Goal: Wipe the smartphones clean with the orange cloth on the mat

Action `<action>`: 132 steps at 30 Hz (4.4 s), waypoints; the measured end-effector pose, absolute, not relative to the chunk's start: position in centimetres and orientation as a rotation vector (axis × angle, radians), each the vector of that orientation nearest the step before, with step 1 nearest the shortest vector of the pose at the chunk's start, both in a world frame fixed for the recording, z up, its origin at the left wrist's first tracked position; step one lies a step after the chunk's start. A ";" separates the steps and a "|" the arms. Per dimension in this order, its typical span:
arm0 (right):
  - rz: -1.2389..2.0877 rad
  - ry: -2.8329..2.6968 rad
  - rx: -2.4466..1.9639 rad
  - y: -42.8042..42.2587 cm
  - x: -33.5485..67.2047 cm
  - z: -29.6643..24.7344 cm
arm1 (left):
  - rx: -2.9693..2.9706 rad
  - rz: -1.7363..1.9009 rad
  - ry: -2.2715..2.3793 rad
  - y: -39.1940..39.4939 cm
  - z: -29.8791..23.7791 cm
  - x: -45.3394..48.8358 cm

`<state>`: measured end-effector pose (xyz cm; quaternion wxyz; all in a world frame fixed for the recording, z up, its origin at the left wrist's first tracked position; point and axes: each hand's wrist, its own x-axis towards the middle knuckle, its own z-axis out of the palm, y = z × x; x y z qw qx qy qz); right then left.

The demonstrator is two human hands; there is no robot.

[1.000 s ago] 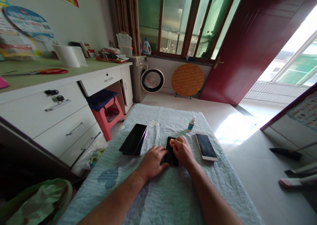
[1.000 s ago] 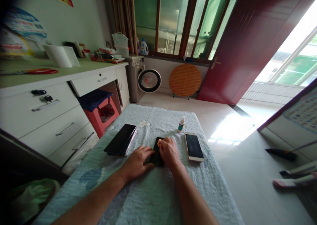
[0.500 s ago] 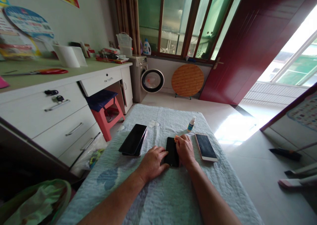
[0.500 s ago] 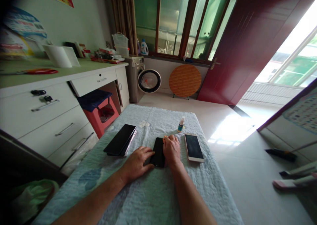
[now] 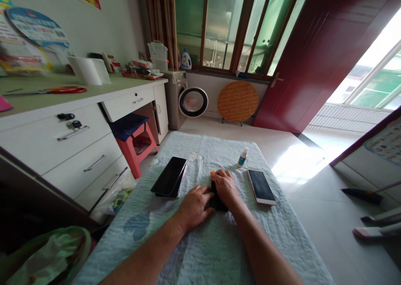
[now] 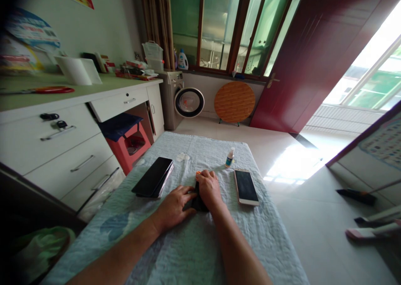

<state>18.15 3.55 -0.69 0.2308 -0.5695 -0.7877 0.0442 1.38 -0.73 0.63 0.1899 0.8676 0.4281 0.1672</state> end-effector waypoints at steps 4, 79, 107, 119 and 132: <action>0.093 -2.150 -1.644 3.4 18.7 -0.4 | 2.431 0.485 1.218 -0.8 0.6 1.5; 0.243 -1.966 -1.481 2.0 20.1 -0.5 | 2.416 0.518 1.214 -0.7 0.2 1.4; 0.318 -1.969 -1.433 2.2 20.3 -0.9 | 2.391 0.541 1.209 -0.6 0.2 1.4; 0.325 -1.962 -1.436 2.2 20.4 -1.1 | 2.393 0.535 1.209 -0.6 0.2 1.4; 0.328 -1.963 -1.439 2.1 20.2 -1.0 | 2.392 0.546 1.211 -0.5 -0.1 1.4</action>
